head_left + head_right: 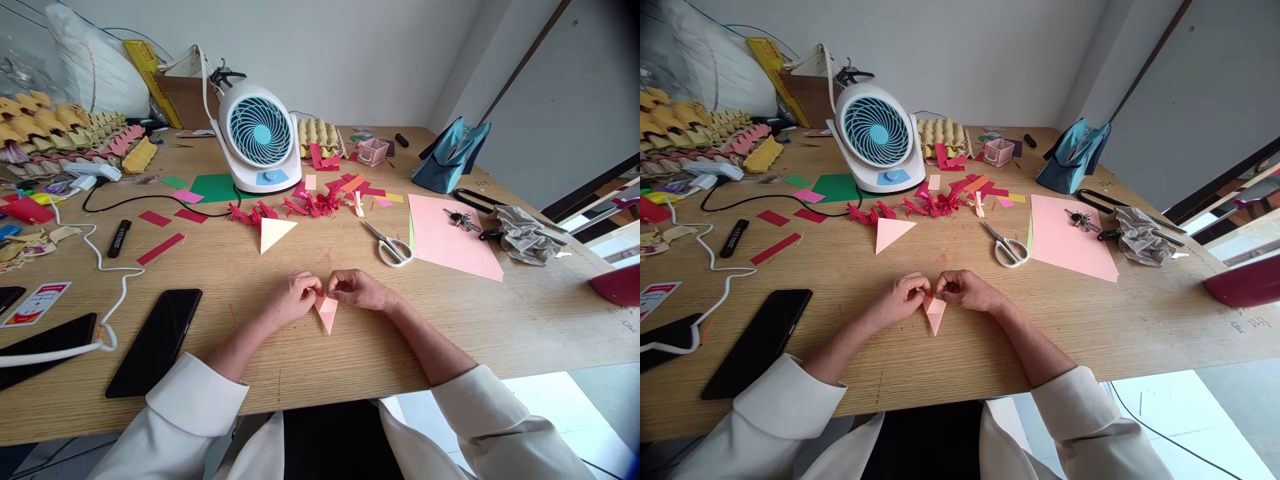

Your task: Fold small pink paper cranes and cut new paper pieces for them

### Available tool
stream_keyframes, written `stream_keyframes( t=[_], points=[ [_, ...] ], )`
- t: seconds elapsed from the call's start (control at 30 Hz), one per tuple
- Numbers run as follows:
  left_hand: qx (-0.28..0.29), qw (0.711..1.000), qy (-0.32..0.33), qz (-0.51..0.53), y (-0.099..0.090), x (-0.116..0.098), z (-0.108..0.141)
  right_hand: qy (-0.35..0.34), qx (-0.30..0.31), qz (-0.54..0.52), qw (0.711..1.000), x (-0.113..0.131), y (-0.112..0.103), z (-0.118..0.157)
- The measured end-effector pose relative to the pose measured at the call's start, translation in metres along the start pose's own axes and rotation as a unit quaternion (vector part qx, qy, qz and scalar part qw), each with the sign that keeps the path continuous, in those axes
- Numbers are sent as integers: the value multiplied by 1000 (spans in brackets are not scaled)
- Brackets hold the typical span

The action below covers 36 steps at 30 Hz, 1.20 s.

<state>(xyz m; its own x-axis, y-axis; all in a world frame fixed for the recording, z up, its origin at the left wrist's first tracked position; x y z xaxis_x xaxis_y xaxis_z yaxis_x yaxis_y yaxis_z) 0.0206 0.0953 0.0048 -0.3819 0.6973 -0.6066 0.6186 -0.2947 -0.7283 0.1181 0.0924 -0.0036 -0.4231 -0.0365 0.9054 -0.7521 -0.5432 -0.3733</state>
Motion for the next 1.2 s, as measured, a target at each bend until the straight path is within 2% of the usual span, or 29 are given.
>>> stream_keyframes(
  t=[0.17,0.27,0.37,0.5,0.67,0.83,1.07,1.2],
  points=[
    [13,996,65,-59,4,-19,2,-19,-7,53,998,6,2,2],
    [28,995,90,-30,11,-25,3,-17,3,79,997,6,3,4],
    [41,995,90,6,15,-26,5,16,25,97,995,4,3,5],
    [50,994,98,18,16,-31,8,62,83,150,983,1,6,8],
    [64,992,105,3,19,-32,10,99,123,255,954,-1,11,4],
    [53,992,108,-38,21,-31,8,138,166,338,916,-4,18,0],
    [70,988,106,-88,21,-34,7,167,192,352,901,-5,18,-1],
    [82,987,105,-93,20,-36,6,162,200,334,907,-7,14,1]
  ],
)
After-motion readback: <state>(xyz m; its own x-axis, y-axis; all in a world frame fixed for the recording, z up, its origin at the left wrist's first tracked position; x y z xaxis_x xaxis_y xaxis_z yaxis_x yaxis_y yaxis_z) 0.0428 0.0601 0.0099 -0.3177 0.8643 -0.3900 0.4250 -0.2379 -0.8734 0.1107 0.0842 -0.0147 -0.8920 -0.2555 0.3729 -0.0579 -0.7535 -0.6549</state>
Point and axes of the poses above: each hand's wrist, its own z-axis away from the middle knuckle, its own y-axis out of the palm, x = y × z, the point moved 10 cm from there along -z, towards the middle knuckle, and after that the axes turned 13 degrees about y, right-handed, at the moved point
